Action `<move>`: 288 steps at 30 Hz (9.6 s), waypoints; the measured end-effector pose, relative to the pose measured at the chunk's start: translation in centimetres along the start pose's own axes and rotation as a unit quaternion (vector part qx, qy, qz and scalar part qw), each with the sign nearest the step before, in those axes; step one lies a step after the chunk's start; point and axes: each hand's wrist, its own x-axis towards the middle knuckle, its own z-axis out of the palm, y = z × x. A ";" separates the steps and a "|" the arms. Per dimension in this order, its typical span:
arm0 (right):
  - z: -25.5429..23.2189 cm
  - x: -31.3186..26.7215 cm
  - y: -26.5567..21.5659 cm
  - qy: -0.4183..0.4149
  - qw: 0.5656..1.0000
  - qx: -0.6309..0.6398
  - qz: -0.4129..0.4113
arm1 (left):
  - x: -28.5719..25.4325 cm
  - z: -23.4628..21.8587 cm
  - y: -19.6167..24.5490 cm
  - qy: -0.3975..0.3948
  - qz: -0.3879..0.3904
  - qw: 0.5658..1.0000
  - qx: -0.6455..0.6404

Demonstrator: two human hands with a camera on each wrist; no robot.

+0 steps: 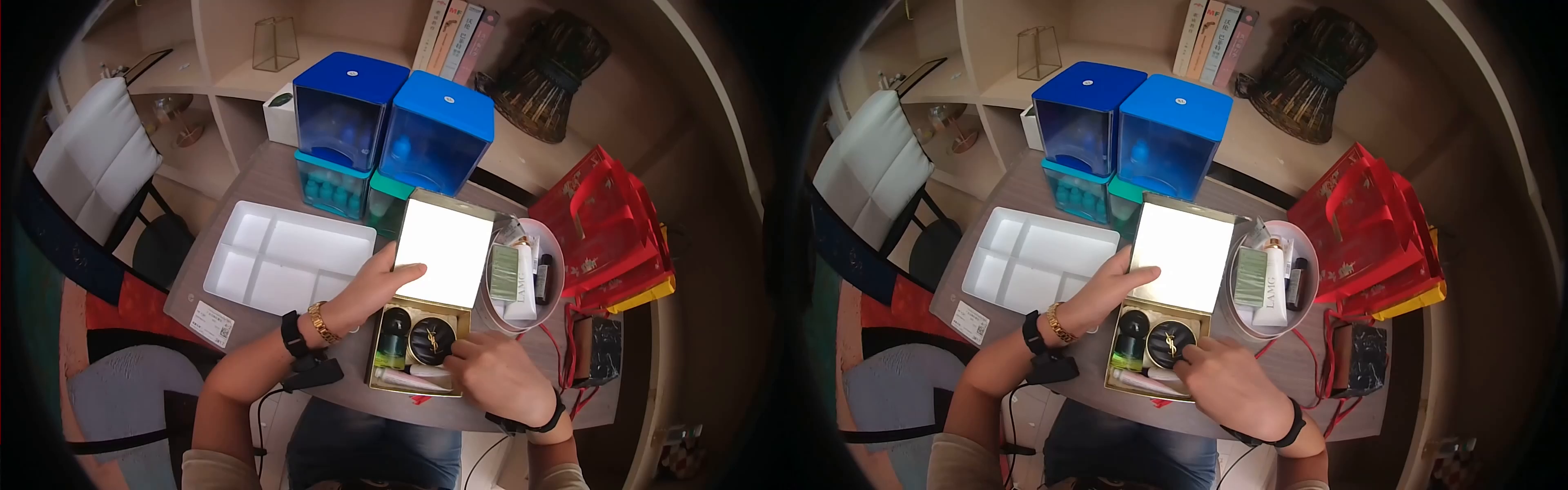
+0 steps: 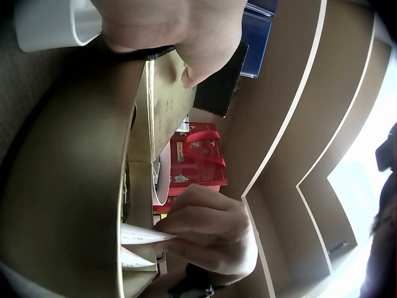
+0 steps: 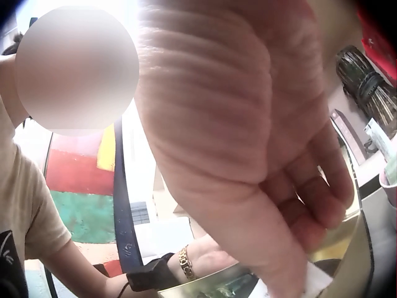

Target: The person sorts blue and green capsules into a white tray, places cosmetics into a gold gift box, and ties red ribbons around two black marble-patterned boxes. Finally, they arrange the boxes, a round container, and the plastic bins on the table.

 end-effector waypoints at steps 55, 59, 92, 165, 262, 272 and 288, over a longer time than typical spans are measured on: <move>4.0 2.4 -0.7 0.072 0.995 -0.071 -0.011 | 0.7 -0.2 -2.3 0.017 0.064 0.998 0.022; 4.6 2.9 -0.9 0.095 0.991 -0.089 0.036 | 0.7 -0.4 -2.1 0.001 0.052 0.999 0.008; -0.9 0.1 2.6 -0.016 0.999 0.040 -0.010 | 0.8 -0.5 -2.0 0.012 0.054 0.998 0.019; -5.5 -3.1 0.6 0.491 0.829 0.070 0.257 | -0.2 -1.6 0.6 -0.207 0.091 0.974 -0.025; -0.2 -15.0 4.0 0.293 0.877 0.359 0.130 | -5.9 6.2 9.8 -0.021 0.188 0.808 0.558; 0.6 -12.0 -1.5 0.241 0.868 0.426 0.082 | -3.3 7.7 9.7 -0.402 -0.043 0.859 0.313; 11.6 -8.9 -5.2 0.001 0.482 0.852 0.205 | 2.6 0.8 3.2 -0.246 0.079 0.799 0.544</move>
